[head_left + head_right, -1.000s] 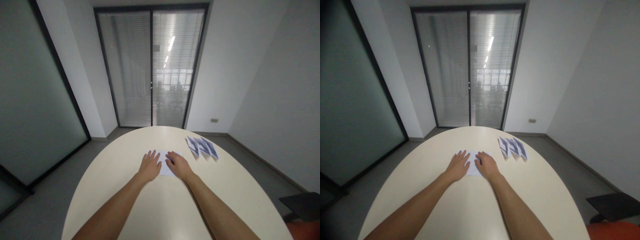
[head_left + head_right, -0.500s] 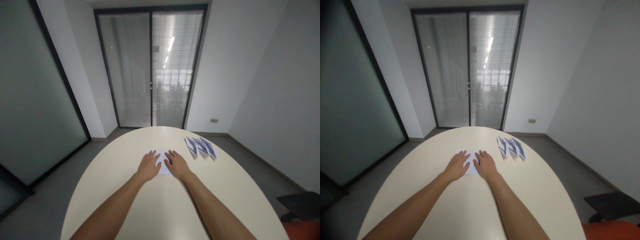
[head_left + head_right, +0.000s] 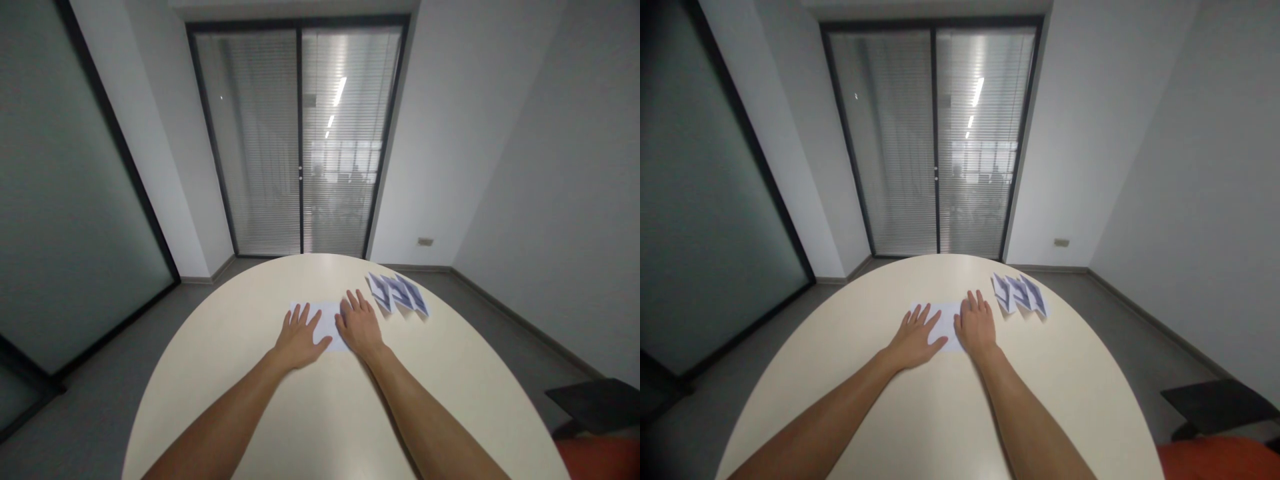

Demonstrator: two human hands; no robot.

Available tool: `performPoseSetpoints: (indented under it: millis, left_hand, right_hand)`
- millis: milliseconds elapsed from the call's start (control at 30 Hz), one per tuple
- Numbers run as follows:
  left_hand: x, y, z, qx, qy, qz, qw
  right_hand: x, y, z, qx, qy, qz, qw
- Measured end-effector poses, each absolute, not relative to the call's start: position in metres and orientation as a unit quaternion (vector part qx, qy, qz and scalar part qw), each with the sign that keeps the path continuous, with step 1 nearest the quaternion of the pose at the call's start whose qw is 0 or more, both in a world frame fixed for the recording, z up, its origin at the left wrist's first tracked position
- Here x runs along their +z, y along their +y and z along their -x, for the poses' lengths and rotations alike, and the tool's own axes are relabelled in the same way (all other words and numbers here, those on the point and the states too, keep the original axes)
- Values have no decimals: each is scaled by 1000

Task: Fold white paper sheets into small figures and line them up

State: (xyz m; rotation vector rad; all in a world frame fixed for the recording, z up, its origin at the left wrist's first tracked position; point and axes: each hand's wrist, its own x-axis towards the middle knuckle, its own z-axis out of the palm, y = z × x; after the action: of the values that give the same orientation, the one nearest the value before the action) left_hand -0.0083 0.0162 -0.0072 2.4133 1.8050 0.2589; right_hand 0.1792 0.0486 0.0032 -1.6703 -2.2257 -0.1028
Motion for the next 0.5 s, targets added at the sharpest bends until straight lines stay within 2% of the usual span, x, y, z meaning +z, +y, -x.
performPoseSetpoints:
  millis: [100, 200, 300, 400, 500]
  left_hand:
    - [-6, 15, 11, 95, 593, -798, 53]
    - [-5, 15, 14, 96, 596, -795, 56]
    - [-5, 15, 16, 98, 602, -790, 56]
    - [-6, 15, 16, 103, 604, -788, 50]
    - [-7, 15, 17, 111, 604, -788, 46]
  right_hand:
    - [2, 48, -176, 21, -843, 514, 158]
    - [-2, 48, -172, 52, -828, 545, 117]
    - [-1, 44, -167, 16, -790, 602, 115]
    - [3, 37, -163, -33, -790, 597, 136]
    - [3, 32, -162, -9, -812, 573, 115]
